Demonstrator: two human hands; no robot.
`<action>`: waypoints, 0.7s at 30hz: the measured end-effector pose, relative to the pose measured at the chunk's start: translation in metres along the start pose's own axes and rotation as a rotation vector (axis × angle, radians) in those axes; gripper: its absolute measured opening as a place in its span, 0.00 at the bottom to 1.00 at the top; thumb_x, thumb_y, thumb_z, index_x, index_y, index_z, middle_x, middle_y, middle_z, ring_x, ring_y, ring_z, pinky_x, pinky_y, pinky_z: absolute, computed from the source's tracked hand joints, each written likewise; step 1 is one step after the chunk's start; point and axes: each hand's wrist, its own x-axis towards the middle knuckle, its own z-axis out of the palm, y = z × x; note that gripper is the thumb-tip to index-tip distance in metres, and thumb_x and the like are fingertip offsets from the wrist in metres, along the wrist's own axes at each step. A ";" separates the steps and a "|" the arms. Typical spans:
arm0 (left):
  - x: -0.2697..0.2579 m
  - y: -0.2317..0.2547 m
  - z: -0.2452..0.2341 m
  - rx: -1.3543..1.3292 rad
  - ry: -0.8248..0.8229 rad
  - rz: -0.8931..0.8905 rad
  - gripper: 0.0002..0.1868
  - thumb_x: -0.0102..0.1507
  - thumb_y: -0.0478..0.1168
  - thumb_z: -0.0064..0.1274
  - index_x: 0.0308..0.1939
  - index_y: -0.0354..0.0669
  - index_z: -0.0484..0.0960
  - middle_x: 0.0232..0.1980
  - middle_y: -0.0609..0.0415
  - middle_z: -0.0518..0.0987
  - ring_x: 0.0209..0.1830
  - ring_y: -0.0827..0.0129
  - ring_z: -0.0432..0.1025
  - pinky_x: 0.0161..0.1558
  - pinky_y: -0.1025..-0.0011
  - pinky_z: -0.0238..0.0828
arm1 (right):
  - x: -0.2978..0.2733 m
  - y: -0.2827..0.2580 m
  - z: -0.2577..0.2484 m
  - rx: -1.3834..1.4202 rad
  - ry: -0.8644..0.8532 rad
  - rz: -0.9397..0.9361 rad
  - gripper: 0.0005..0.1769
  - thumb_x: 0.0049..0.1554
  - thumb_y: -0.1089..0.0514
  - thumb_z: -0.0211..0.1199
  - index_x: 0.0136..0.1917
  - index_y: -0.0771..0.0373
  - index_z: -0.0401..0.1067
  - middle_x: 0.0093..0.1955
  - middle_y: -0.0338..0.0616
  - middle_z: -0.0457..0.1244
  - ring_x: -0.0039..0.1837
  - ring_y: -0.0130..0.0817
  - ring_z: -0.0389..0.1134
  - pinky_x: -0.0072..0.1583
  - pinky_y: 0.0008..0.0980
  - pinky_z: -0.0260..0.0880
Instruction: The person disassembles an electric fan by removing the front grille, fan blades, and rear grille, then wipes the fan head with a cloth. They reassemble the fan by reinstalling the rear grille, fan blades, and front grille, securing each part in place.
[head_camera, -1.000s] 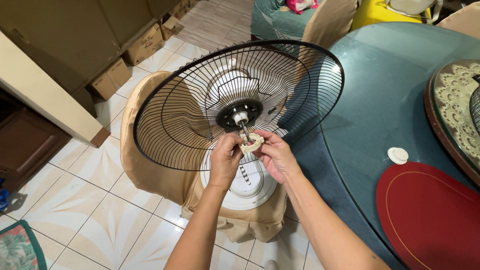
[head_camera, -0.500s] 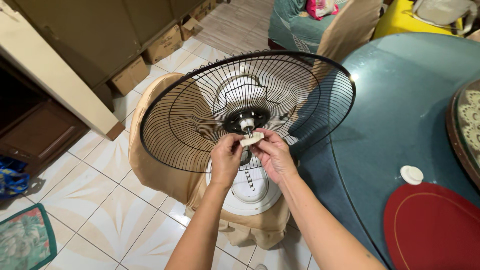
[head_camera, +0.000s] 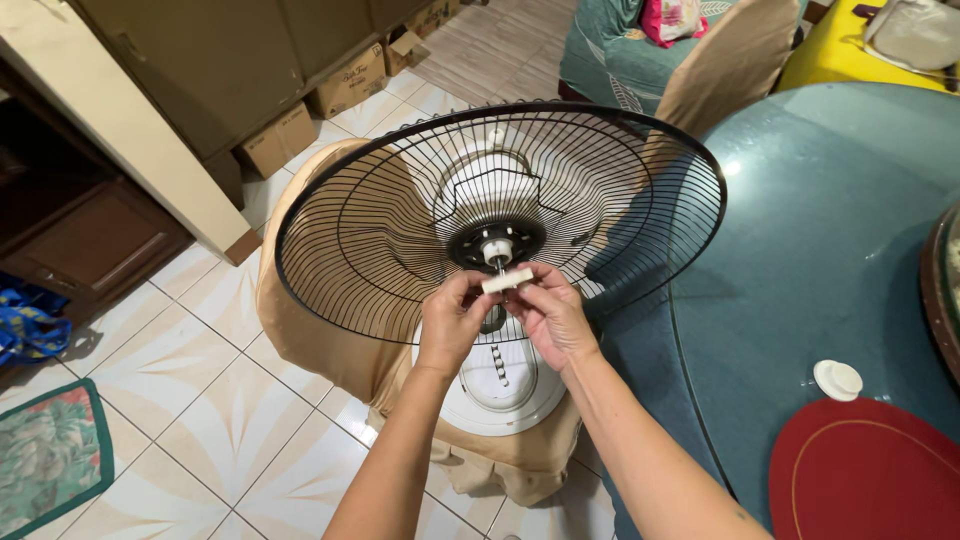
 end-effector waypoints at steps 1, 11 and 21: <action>0.001 -0.003 0.000 -0.051 -0.008 -0.072 0.09 0.61 0.31 0.61 0.45 0.36 0.83 0.40 0.53 0.85 0.35 0.72 0.79 0.40 0.72 0.77 | 0.001 0.001 -0.001 -0.024 0.021 0.001 0.11 0.57 0.69 0.61 0.54 0.63 0.71 0.50 0.44 0.69 0.50 0.32 0.71 0.51 0.31 0.74; 0.019 -0.016 -0.002 -0.351 -0.037 -0.183 0.11 0.65 0.32 0.54 0.51 0.34 0.80 0.42 0.54 0.84 0.41 0.75 0.78 0.45 0.76 0.77 | 0.012 0.017 0.009 -0.144 0.170 -0.069 0.07 0.60 0.66 0.61 0.53 0.66 0.69 0.47 0.45 0.69 0.45 0.31 0.73 0.49 0.30 0.76; 0.024 -0.004 -0.002 0.054 0.051 0.078 0.09 0.64 0.34 0.58 0.48 0.36 0.82 0.39 0.48 0.85 0.32 0.70 0.79 0.36 0.72 0.76 | 0.017 0.020 0.017 -0.249 0.255 -0.251 0.06 0.63 0.68 0.61 0.55 0.70 0.72 0.47 0.48 0.68 0.42 0.29 0.69 0.47 0.30 0.75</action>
